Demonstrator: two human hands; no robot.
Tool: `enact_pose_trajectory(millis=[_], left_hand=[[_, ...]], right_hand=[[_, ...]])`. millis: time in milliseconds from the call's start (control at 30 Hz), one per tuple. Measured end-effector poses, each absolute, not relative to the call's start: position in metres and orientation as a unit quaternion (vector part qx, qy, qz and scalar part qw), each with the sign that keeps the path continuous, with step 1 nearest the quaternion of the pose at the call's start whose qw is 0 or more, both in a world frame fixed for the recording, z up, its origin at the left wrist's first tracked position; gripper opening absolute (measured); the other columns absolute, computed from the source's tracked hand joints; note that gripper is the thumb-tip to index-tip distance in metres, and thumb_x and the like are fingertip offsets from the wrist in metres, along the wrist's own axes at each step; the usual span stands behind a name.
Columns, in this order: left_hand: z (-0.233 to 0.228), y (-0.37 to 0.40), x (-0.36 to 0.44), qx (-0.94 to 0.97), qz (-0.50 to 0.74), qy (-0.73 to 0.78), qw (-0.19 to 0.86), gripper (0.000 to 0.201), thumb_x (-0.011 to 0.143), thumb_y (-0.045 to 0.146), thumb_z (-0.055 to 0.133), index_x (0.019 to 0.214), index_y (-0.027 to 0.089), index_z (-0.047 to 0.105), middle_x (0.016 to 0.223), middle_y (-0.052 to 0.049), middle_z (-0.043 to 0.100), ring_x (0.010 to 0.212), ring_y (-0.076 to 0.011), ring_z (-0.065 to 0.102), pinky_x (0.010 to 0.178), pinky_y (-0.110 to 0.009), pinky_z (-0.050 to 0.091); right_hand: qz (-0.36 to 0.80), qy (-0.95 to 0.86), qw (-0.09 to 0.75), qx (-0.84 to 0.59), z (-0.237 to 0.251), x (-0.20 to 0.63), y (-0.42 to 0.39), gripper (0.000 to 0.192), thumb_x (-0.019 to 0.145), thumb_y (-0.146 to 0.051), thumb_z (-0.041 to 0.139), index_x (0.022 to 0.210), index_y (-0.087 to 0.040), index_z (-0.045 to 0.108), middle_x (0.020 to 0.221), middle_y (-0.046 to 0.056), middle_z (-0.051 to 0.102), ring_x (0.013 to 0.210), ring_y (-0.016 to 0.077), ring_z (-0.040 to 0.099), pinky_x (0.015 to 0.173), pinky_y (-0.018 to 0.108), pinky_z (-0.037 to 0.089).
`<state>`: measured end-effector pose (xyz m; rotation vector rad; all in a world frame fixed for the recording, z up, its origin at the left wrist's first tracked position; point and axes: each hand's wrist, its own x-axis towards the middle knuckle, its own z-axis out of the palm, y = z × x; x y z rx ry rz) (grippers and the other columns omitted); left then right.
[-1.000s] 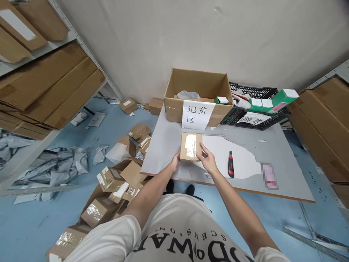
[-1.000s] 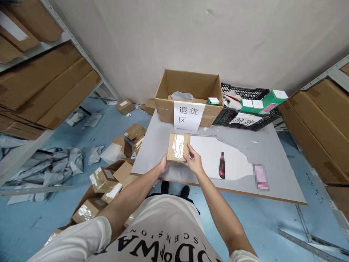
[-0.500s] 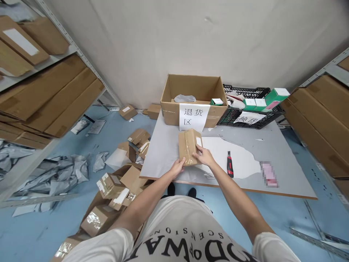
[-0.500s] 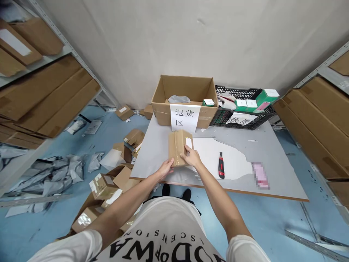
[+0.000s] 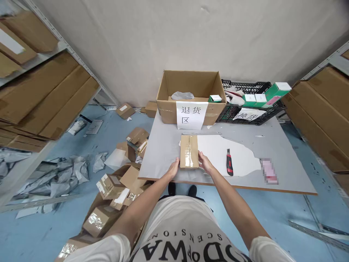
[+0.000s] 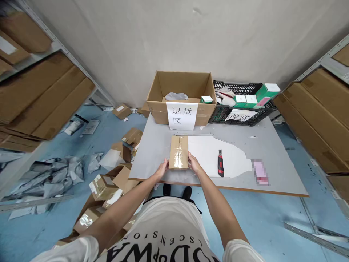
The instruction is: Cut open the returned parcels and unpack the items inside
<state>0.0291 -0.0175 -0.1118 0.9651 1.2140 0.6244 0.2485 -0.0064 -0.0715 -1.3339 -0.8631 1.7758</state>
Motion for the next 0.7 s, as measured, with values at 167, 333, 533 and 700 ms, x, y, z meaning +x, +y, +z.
enact_pose_trajectory(millis=[167, 333, 533, 700], left_hand=[[-0.116, 0.012, 0.012, 0.406, 0.270, 0.544, 0.683, 0.081, 0.086, 0.069, 0.009, 0.142, 0.016, 0.036, 0.148, -0.008, 0.031, 0.138, -0.0244, 0.025, 0.113, -0.038, 0.021], [-0.094, 0.086, 0.003, 0.431, 0.274, 0.535, 0.674, 0.079, 0.085, 0.069, 0.002, 0.148, 0.024, 0.015, 0.153, -0.002, 0.008, 0.141, -0.0214, 0.007, 0.114, -0.040, 0.010], [-0.067, 0.171, 0.020, 0.473, 0.212, 0.509, 0.687, 0.095, 0.078, 0.075, -0.005, 0.145, 0.016, 0.028, 0.152, -0.006, 0.018, 0.141, -0.0262, 0.007, 0.114, -0.043, 0.005], [-0.063, 0.185, 0.036, 0.503, 0.154, 0.490, 0.695, 0.097, 0.079, 0.076, 0.000, 0.131, 0.012, 0.052, 0.139, -0.010, 0.045, 0.137, -0.0296, 0.025, 0.113, -0.041, 0.012]], right_hand=[[0.700, -0.273, 0.421, -0.509, -0.094, 0.250, -0.020, 0.067, 0.084, -0.068, 0.033, 0.141, -0.033, 0.035, 0.153, -0.002, 0.017, 0.141, 0.0180, 0.017, 0.113, 0.043, 0.015], [0.641, -0.178, 0.505, -0.550, -0.106, 0.237, -0.057, 0.070, 0.083, -0.073, 0.024, 0.142, -0.036, 0.032, 0.153, -0.005, 0.018, 0.141, 0.0163, 0.013, 0.114, 0.041, 0.016], [0.676, -0.025, 0.542, -0.499, -0.096, 0.205, -0.094, 0.068, 0.078, -0.079, 0.018, 0.115, -0.036, 0.056, 0.128, 0.003, 0.055, 0.129, 0.0226, 0.042, 0.101, 0.051, 0.040], [0.721, 0.053, 0.570, -0.391, -0.074, 0.195, -0.083, 0.065, 0.077, -0.079, 0.020, 0.100, -0.030, 0.057, 0.117, 0.005, 0.060, 0.114, 0.0236, 0.054, 0.094, 0.049, 0.046]])
